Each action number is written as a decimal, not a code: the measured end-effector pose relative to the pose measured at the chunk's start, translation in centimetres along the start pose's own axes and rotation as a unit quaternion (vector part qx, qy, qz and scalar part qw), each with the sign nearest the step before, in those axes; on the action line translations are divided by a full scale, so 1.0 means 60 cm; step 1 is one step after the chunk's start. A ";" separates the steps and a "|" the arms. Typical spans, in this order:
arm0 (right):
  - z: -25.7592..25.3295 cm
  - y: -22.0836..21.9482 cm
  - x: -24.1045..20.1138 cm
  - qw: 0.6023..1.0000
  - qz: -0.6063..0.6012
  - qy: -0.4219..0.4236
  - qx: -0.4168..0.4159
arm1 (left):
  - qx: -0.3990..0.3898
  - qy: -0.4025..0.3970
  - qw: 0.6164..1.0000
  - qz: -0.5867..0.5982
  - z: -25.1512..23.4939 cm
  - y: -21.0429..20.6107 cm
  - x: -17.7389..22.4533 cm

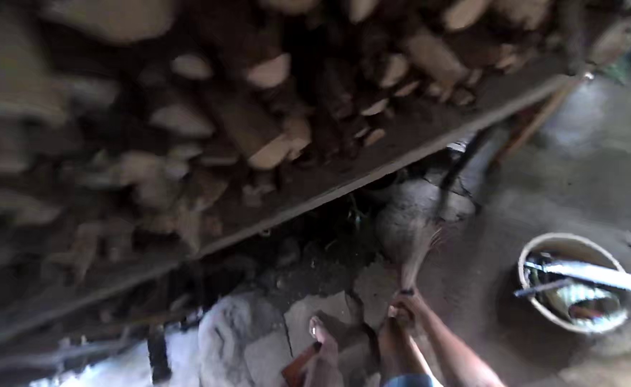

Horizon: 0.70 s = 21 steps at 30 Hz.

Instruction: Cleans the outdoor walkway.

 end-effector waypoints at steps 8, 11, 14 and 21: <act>0.162 -0.127 -0.025 0.951 0.229 0.039 -0.204 | -0.260 0.276 0.924 0.052 0.060 0.144 0.068; 0.202 -0.157 -0.047 0.930 0.307 0.082 -0.184 | -0.171 0.305 0.918 0.185 0.088 0.033 -0.113; 0.234 -0.219 -0.045 0.931 0.331 0.045 -0.147 | -0.106 0.396 0.892 0.193 0.113 0.015 -0.155; 0.131 -0.552 -0.054 0.950 0.218 -0.076 -0.211 | -0.130 0.540 0.820 0.140 0.097 -0.030 -0.210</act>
Point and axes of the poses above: each hand's wrist, its own z-axis away from the middle knuckle, its own y-axis out of the back of the hand, x = y × z, the point moved 7 cm from there along -z, towards the middle knuckle, and after that the axes turned 12 degrees about x, right-handed, at the moved point
